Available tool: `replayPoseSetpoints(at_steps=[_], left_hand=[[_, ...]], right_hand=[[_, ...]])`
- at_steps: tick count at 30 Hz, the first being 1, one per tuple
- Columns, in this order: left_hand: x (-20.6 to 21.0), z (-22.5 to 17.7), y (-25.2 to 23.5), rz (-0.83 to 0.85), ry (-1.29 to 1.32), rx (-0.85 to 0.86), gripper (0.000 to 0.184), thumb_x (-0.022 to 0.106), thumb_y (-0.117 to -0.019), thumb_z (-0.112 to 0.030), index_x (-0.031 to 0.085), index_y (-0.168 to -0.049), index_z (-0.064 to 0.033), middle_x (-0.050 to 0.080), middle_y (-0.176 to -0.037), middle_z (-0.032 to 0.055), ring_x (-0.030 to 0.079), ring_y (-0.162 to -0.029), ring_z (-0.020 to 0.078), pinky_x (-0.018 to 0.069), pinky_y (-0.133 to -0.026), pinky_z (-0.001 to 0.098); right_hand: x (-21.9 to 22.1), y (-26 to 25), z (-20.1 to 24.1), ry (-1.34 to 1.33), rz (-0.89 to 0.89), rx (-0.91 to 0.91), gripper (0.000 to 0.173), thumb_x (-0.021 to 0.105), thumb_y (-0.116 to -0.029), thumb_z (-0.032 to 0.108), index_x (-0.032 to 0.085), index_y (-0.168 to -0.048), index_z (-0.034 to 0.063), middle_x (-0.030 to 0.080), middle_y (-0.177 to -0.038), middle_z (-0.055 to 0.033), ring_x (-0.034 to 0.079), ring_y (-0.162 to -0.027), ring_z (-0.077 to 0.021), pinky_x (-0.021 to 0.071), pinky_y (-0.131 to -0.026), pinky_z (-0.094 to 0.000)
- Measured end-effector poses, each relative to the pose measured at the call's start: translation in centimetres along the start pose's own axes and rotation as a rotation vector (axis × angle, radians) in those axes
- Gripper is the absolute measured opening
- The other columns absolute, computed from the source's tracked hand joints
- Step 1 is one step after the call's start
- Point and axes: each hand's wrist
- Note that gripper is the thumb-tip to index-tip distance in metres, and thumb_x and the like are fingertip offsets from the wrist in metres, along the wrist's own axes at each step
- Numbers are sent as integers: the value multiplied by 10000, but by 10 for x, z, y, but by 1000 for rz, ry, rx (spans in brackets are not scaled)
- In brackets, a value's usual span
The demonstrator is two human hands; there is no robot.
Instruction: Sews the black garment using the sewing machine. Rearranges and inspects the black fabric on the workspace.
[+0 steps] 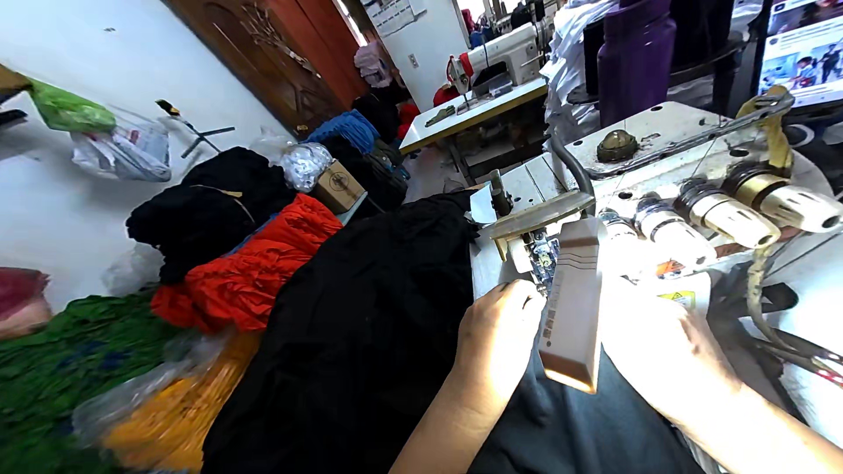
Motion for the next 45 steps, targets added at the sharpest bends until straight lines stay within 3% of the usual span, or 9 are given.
replayPoseSetpoints(at_steps=[11, 15, 20, 24, 29, 34, 38, 41, 45], left_hand=[[4, 0, -1, 62, 10, -51, 96, 683, -953, -135, 740, -956, -59, 723, -891, 89, 708, -835, 221, 574, -752, 428], [13, 1, 7, -85, 55, -20, 106, 692, -924, -116, 756, -964, -42, 738, -928, 106, 720, -870, 230, 581, -784, 430], [16, 1, 8, -111, 5, 8, 103, 699, -923, -113, 763, -959, -40, 721, -896, 111, 721, -834, 242, 592, -748, 430], [16, 2, 9, -108, 55, 1, 110, 699, -927, -115, 763, -984, -46, 727, -977, 101, 716, -877, 226, 587, -780, 418], [17, 8, 6, -124, 105, 47, 107, 707, -914, -82, 778, -976, -32, 742, -1002, 115, 731, -889, 229, 599, -794, 418], [14, 27, -1, -24, 204, 128, 123, 711, -913, -99, 767, -996, -28, 732, -1034, 94, 716, -927, 187, 588, -835, 387], [15, 45, -9, -14, 255, 238, 125, 735, -882, -125, 770, -977, -51, 735, -1021, 53, 708, -949, 121, 580, -860, 312], [17, 53, -13, -7, 276, 295, 120, 731, -879, -115, 766, -963, -37, 734, -1018, 60, 707, -937, 112, 579, -854, 298], [20, 60, -16, -2, 288, 335, 151, 713, -900, -154, 767, -994, -50, 726, -1009, 39, 694, -951, 89, 572, -868, 282]], right_hand=[[5, 7, 2, -22, -13, 51, 147, 569, -880, 84, 705, -827, 72, 598, -666, -62, 642, -567, -212, 510, -472, -324], [-17, 34, 6, -430, 110, 384, 304, 526, -1009, 234, 727, -1124, 37, 743, -911, -51, 720, -788, -88, 601, -707, -247], [-60, 63, 18, -790, 532, 711, 366, 542, -1009, 159, 600, -1305, -49, 704, -1129, -164, 671, -1020, -151, 533, -910, -334], [-67, 72, 18, -902, 599, 899, 367, 618, -987, 179, 619, -1282, -40, 698, -1093, -111, 642, -958, -50, 518, -870, -242], [-66, 91, 26, -986, 352, 875, 311, 635, -922, 17, 564, -1214, -64, 682, -947, 8, 650, -833, 16, 552, -782, -196], [-70, 101, 27, -941, 287, 748, 297, 654, -901, -6, 592, -1178, -96, 703, -1037, -55, 655, -899, 13, 549, -824, -191], [-71, 100, 28, -887, 354, 631, 185, 689, -904, 49, 682, -986, -117, 700, -927, -166, 653, -857, -104, 531, -801, -241], [-69, 103, 29, -902, 303, 593, 158, 694, -903, 40, 689, -944, -112, 692, -924, -172, 648, -884, -90, 519, -828, -204], [-67, 108, 27, -966, 281, 596, 148, 712, -909, 58, 714, -911, -89, 670, -1155, -188, 649, -959, -36, 538, -803, -148]])
Point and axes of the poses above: each hand's wrist, its own y-axis away from the middle knuckle, its own x-axis out of the palm, z = x × y
